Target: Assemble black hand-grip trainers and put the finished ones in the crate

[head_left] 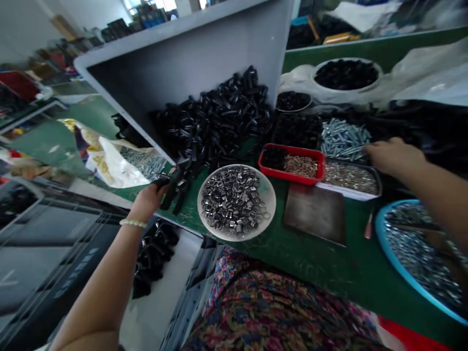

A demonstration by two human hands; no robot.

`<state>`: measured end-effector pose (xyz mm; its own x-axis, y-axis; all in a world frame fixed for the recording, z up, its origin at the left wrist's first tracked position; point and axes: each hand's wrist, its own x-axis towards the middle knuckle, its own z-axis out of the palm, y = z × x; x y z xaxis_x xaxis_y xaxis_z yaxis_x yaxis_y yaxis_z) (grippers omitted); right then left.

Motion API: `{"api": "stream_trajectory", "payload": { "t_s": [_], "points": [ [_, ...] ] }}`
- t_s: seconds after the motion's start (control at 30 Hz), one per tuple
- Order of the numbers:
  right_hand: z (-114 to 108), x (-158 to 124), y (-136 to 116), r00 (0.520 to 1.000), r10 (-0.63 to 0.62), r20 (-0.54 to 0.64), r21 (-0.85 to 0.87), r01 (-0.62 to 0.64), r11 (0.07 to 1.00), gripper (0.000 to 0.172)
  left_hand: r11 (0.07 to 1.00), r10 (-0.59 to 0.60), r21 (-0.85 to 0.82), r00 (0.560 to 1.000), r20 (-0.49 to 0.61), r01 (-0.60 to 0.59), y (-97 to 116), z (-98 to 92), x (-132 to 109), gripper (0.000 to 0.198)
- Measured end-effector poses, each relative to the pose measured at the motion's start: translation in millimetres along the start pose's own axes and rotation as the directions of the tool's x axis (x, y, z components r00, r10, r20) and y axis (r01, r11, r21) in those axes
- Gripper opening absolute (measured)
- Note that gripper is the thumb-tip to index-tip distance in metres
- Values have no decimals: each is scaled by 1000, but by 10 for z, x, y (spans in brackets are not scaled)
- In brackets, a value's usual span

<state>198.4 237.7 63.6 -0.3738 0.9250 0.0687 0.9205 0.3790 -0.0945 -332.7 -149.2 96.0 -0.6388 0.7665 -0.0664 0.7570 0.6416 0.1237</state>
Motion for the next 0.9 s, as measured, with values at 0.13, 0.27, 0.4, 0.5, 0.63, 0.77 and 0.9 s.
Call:
{"api": "stream_trajectory", "payload": {
  "t_s": [0.13, 0.27, 0.4, 0.5, 0.63, 0.77, 0.9],
  "points": [
    [289, 250, 318, 994, -87, -66, 14, 88, 996, 47, 978, -43, 206, 994, 101, 21, -287, 211, 125, 41],
    [275, 111, 285, 967, -198, -162, 35, 206, 978, 43, 972, 4, 231, 987, 162, -42, -252, 467, 157, 39],
    [-46, -219, 86, 976, -156, -151, 45, 165, 985, 25, 959, 19, 272, 975, 223, -81, -282, 347, 175, 27],
    [-263, -512, -151, 976, -25, -218, 201, 70, 977, 6, 911, 91, 403, 996, 11, -88, 154, 35, 229, 33],
    [-279, -937, -617, 948, 117, -295, 416, 17, 909, 16, 839, 538, 217, 822, -190, -499, 1741, -160, 342, 36],
    [-121, -1444, -1055, 931, 235, -279, 692, 25, 722, 16, 698, 713, -60, 700, -25, -713, 3454, 175, 684, 24],
    [-16, -1964, -1153, 929, 278, -244, 769, 11, 639, 18, 692, 716, -130, 698, 0, -710, 4274, 464, 874, 18]
  ]
}}
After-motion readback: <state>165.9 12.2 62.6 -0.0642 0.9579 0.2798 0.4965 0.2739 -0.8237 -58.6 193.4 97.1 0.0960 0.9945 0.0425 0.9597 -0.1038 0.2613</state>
